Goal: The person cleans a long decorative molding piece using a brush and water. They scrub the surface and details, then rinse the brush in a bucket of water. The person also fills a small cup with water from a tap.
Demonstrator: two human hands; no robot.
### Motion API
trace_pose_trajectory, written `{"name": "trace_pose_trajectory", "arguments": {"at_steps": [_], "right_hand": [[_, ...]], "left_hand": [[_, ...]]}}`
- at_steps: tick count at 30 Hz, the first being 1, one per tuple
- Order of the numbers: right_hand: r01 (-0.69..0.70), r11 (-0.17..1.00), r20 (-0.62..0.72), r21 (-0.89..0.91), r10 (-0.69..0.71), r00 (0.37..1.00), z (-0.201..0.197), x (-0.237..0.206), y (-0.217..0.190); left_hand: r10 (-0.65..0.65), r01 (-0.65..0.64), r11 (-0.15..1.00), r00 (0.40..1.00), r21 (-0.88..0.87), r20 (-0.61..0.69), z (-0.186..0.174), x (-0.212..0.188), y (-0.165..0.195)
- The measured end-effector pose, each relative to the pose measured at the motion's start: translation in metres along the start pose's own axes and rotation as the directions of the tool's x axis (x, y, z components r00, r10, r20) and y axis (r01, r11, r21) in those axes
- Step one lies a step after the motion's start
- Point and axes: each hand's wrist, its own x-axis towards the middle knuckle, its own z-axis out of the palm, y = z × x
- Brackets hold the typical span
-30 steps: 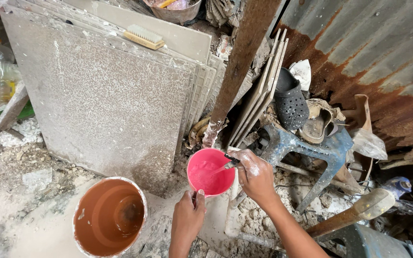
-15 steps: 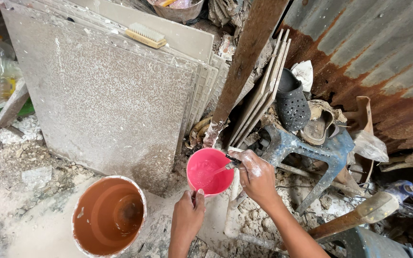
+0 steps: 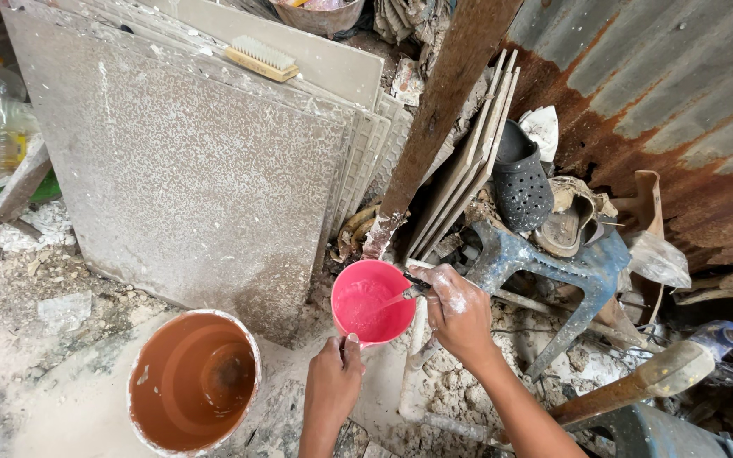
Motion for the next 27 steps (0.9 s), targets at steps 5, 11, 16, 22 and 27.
{"name": "trace_pose_trajectory", "arguments": {"at_steps": [5, 11, 16, 22, 27], "right_hand": [[-0.017, 1.0, 0.009, -0.005, 0.017, 1.0, 0.0018, -0.0017, 0.0021], [0.015, 0.999, -0.022, -0.047, -0.016, 1.0, 0.0045, -0.0029, 0.0023], [-0.001, 0.998, -0.006, -0.056, 0.0, 1.0, 0.0033, -0.0036, 0.0017], [0.036, 0.997, -0.016, -0.068, -0.037, 0.999, 0.0019, -0.0032, 0.0011], [0.037, 0.997, -0.018, -0.07, -0.038, 0.999, 0.0021, -0.0032, 0.0003]], "left_hand": [[0.013, -0.013, 1.0, 1.0, 0.0, -0.024, -0.0014, -0.0026, 0.0015], [-0.003, 0.002, 1.0, 1.0, -0.023, -0.029, -0.0031, -0.0036, 0.0005], [0.051, -0.053, 0.998, 0.997, -0.037, -0.052, -0.0009, -0.0013, -0.0045], [0.046, -0.048, 0.998, 0.997, -0.036, -0.059, -0.0005, 0.0001, -0.0069], [0.015, -0.016, 1.0, 0.999, -0.012, -0.052, -0.0016, 0.0008, -0.0067]]}}
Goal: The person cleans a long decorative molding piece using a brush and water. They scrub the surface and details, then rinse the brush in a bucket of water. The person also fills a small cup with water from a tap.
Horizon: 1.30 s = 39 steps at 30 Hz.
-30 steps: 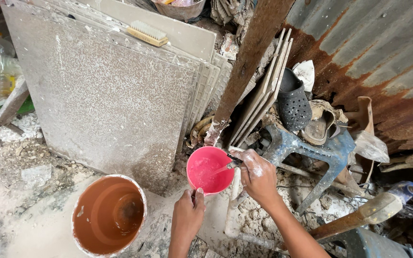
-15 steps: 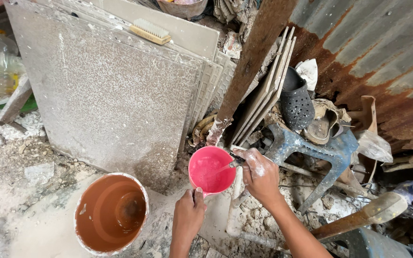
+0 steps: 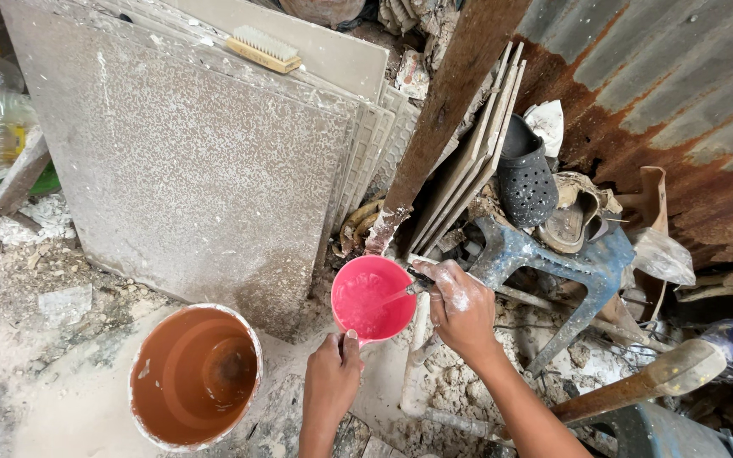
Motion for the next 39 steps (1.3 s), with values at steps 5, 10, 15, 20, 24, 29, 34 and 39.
{"name": "trace_pose_trajectory", "arguments": {"at_steps": [5, 10, 15, 20, 24, 29, 34, 39], "right_hand": [[0.015, 1.0, -0.016, 0.003, -0.015, 1.0, 0.0, 0.0, 0.0], [-0.002, 1.0, -0.01, 0.003, 0.003, 1.0, 0.0, 0.001, 0.0], [-0.057, 0.998, 0.025, -0.025, 0.057, 0.998, 0.002, -0.001, 0.0], [-0.031, 0.999, 0.01, 0.014, 0.031, 0.999, 0.002, -0.001, 0.001], [-0.035, 0.999, 0.01, 0.006, 0.035, 0.999, 0.001, -0.001, 0.0], [-0.054, 0.998, 0.018, 0.013, 0.054, 0.998, 0.001, -0.002, 0.0], [-0.045, 0.999, 0.02, -0.001, 0.045, 0.999, 0.001, -0.002, 0.0], [-0.052, 0.999, 0.016, -0.012, 0.052, 0.999, 0.002, -0.003, 0.001]], "left_hand": [[0.056, -0.055, 0.998, 0.998, 0.026, -0.036, 0.0, 0.0, -0.001], [0.028, -0.027, 0.998, 1.0, 0.048, -0.015, 0.001, 0.001, -0.003], [0.056, -0.055, 0.997, 0.998, 0.045, -0.033, 0.002, 0.001, -0.005], [0.063, -0.061, 0.997, 0.997, 0.05, -0.04, 0.003, 0.002, -0.007], [0.044, -0.043, 0.998, 0.999, 0.039, -0.031, 0.003, 0.001, -0.007], [0.055, -0.053, 0.997, 0.998, 0.049, -0.035, 0.004, 0.002, -0.009], [0.024, -0.023, 0.998, 1.0, 0.064, -0.013, 0.005, 0.003, -0.01], [-0.044, 0.042, 0.996, 0.999, 0.078, 0.027, 0.005, 0.004, -0.011]]}}
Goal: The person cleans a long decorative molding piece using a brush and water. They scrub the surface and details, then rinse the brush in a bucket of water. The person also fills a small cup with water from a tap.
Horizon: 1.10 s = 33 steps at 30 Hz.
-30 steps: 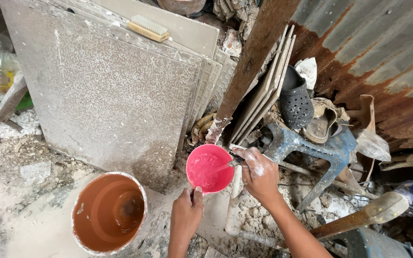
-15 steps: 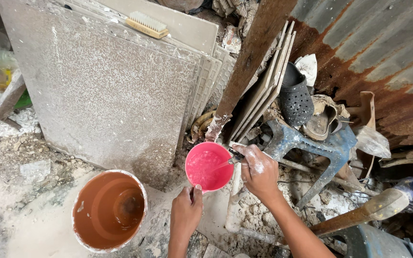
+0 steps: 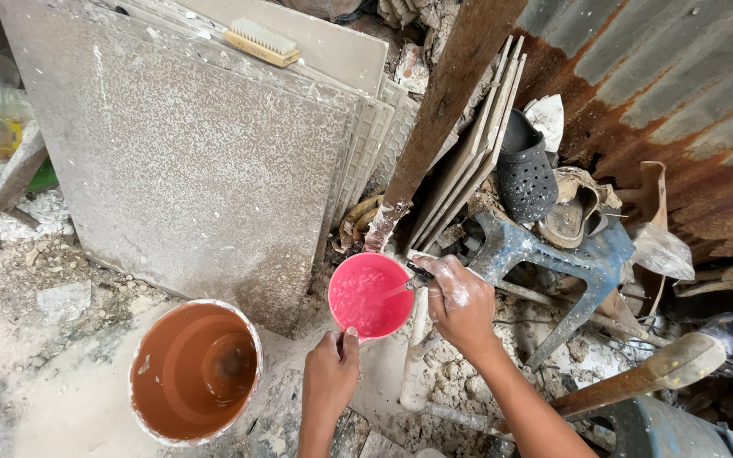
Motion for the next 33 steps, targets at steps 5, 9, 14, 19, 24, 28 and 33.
{"name": "trace_pose_trajectory", "arguments": {"at_steps": [5, 9, 14, 19, 24, 28, 33], "right_hand": [[-0.009, 1.0, 0.001, -0.015, 0.009, 1.0, 0.002, -0.001, 0.002], [0.002, 1.0, 0.006, -0.026, -0.001, 1.0, 0.002, -0.003, 0.003], [0.021, 0.999, -0.011, -0.025, -0.021, 1.0, 0.003, -0.003, 0.005], [-0.006, 1.0, 0.001, -0.024, 0.007, 1.0, 0.004, -0.003, 0.004], [0.017, 1.0, -0.015, -0.023, -0.018, 1.0, 0.005, -0.004, 0.006], [0.014, 1.0, -0.014, -0.028, -0.015, 1.0, 0.008, -0.006, 0.011], [0.01, 0.999, -0.006, -0.039, -0.011, 1.0, 0.012, -0.009, 0.015]], "left_hand": [[0.035, -0.035, 0.999, 0.999, -0.024, -0.032, 0.001, 0.0, -0.003], [0.094, -0.097, 0.995, 0.992, -0.031, -0.09, 0.004, 0.001, -0.006], [0.088, -0.093, 0.994, 0.992, -0.054, -0.095, 0.007, 0.002, -0.009], [0.085, -0.09, 0.994, 0.992, -0.055, -0.092, 0.009, 0.004, -0.01], [0.055, -0.057, 0.998, 0.996, -0.027, -0.072, 0.01, 0.005, -0.01], [0.076, -0.079, 0.996, 0.993, -0.031, -0.09, 0.012, 0.006, -0.011], [0.039, -0.042, 0.998, 0.997, -0.04, -0.065, 0.015, 0.007, -0.012]]}}
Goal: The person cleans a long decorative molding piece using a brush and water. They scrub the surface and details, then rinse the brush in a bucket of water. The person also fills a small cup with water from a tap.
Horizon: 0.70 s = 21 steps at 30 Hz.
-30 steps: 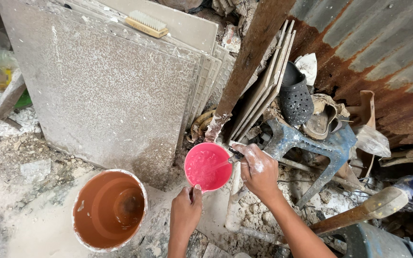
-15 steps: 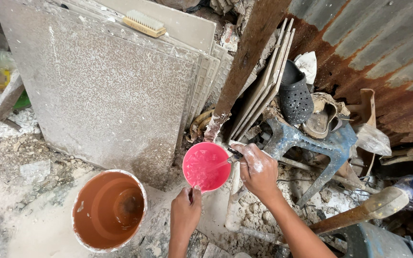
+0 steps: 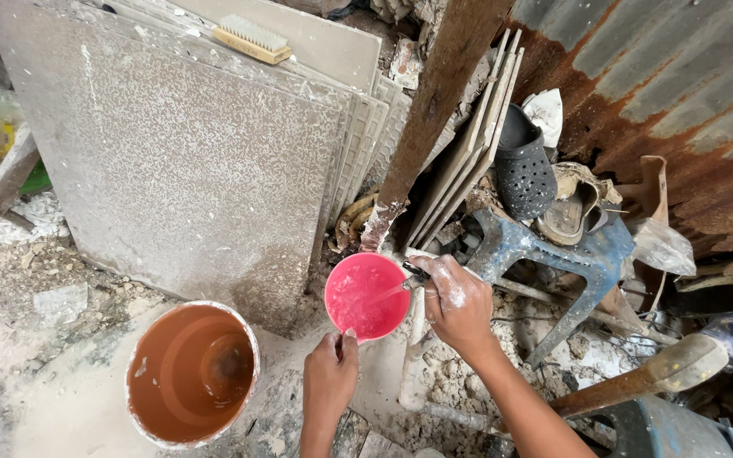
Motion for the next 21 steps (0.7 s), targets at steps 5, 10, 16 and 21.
{"name": "trace_pose_trajectory", "arguments": {"at_steps": [5, 10, 16, 21], "right_hand": [[0.006, 1.0, -0.002, 0.011, -0.006, 1.0, -0.0021, -0.0002, -0.0019], [-0.001, 1.0, -0.008, 0.01, 0.001, 1.0, -0.0053, 0.0022, -0.0055], [0.041, 0.999, -0.034, 0.008, -0.041, 0.999, -0.0064, 0.0017, -0.0058], [0.024, 1.0, -0.025, -0.001, -0.024, 0.999, -0.0045, 0.0019, -0.0047]], "left_hand": [[0.013, -0.013, 1.0, 1.0, 0.002, -0.017, 0.0016, 0.0009, -0.0009], [0.013, -0.013, 1.0, 1.0, -0.002, -0.021, 0.0024, 0.0012, -0.002], [0.025, -0.025, 1.0, 0.999, -0.01, -0.031, 0.0038, 0.0025, -0.0044], [0.025, -0.026, 0.999, 0.999, -0.029, -0.031, 0.0045, 0.0029, -0.0064]]}}
